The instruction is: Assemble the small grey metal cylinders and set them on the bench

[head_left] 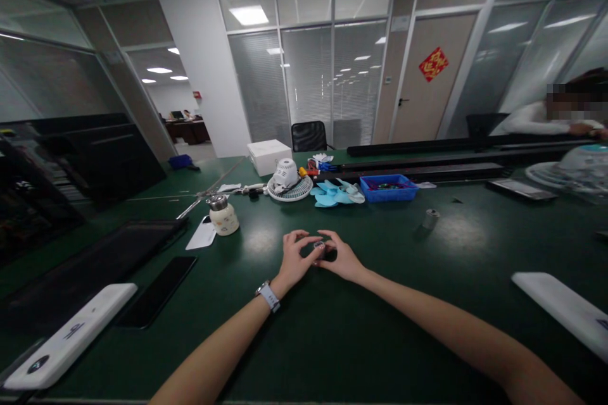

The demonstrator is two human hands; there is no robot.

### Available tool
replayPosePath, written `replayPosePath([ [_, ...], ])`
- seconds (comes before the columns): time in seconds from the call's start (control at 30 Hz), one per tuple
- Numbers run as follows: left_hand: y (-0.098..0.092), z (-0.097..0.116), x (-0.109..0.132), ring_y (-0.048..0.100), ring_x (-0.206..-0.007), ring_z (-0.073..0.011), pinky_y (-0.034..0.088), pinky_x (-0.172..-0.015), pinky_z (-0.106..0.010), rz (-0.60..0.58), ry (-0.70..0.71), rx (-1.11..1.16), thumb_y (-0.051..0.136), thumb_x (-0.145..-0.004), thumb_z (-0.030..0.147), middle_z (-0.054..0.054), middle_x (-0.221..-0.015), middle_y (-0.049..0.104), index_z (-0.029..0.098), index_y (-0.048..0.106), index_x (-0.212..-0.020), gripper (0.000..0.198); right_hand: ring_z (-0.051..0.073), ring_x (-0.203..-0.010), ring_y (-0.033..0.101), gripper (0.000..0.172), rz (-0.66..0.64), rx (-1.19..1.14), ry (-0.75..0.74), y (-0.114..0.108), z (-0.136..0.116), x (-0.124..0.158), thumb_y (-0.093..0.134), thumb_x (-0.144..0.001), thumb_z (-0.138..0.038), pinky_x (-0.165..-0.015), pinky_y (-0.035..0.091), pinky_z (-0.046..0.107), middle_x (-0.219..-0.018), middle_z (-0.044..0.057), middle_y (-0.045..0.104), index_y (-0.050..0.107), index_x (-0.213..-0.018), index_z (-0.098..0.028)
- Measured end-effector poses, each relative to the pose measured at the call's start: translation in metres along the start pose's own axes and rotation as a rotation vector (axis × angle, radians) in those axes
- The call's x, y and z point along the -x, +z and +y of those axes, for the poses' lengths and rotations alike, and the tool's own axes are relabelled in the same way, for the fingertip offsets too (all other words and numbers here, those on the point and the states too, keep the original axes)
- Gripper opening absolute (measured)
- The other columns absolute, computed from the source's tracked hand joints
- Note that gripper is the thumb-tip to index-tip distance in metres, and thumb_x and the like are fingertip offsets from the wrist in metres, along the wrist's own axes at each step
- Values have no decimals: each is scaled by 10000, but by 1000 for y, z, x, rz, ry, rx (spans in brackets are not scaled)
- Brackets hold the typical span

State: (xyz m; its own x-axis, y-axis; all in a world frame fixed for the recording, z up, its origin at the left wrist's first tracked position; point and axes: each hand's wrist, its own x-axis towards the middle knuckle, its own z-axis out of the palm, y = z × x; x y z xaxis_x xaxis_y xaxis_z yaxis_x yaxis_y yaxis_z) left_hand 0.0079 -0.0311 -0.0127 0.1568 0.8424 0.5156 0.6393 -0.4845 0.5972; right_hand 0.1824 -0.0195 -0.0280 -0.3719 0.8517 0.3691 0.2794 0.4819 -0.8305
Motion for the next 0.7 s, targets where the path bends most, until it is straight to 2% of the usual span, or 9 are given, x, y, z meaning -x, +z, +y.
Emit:
replayPosePath([
  [0.07,5,2,-2,433,-1119,-233,378,-997,-423,21,-8,17,590,-825,457,-53,-1140,530,340,722,-1006,252,169,-875,626,706,6,11,-7,-1,3,0,761,-654,-369,-808,483,333,-963,28,665,430,-1260,-220],
  [0.17,9,6,-6,429,-1126,-243,383,-994,-435,51,-39,28,577,-834,453,-58,-1157,534,323,746,-941,237,168,-891,614,533,5,48,-17,0,5,0,745,-672,-375,-802,485,325,-993,34,656,530,-1132,-212],
  [0.27,6,4,-12,431,-1120,-243,384,-989,-430,84,-47,20,566,-841,452,-51,-1163,546,323,752,-922,240,168,-876,611,451,-3,68,-9,0,4,-2,721,-702,-353,-797,485,326,-964,28,658,563,-1099,-209],
  [0.37,-7,-8,-14,430,-1112,-238,377,-991,-421,92,-52,-11,538,-853,471,-41,-1183,556,344,733,-995,273,170,-889,609,444,-16,70,2,-1,-1,-2,719,-704,-339,-817,481,331,-981,23,656,575,-1105,-217],
  [0.43,-18,-22,-12,423,-1118,-252,367,-991,-442,34,-78,-73,523,-855,489,-41,-1209,558,361,720,-1030,293,171,-899,608,426,-27,67,15,-3,-5,-1,719,-705,-341,-825,480,333,-986,24,657,584,-1089,-217],
  [0.5,-25,-37,-7,409,-1121,-295,354,-970,-497,-29,-143,-189,544,-823,531,-48,-1231,560,376,740,-964,288,174,-906,608,419,-29,64,26,-4,-6,0,722,-702,-349,-825,482,335,-992,28,658,588,-1076,-214],
  [0.6,-29,-51,1,378,-1145,-360,341,-928,-555,-69,-243,-313,557,-777,592,-55,-1308,528,377,751,-931,328,173,-912,611,420,-25,53,17,-5,-5,1,725,-701,-359,-826,485,337,-1012,31,659,583,-1070,-217],
  [0.7,-27,-52,4,352,-1180,-385,319,-932,-571,-73,-249,-362,553,-767,607,-47,-1375,482,377,747,-944,349,173,-929,614,417,-27,42,7,-4,-5,0,724,-702,-362,-845,485,343,-1030,29,658,583,-1069,-224],
])
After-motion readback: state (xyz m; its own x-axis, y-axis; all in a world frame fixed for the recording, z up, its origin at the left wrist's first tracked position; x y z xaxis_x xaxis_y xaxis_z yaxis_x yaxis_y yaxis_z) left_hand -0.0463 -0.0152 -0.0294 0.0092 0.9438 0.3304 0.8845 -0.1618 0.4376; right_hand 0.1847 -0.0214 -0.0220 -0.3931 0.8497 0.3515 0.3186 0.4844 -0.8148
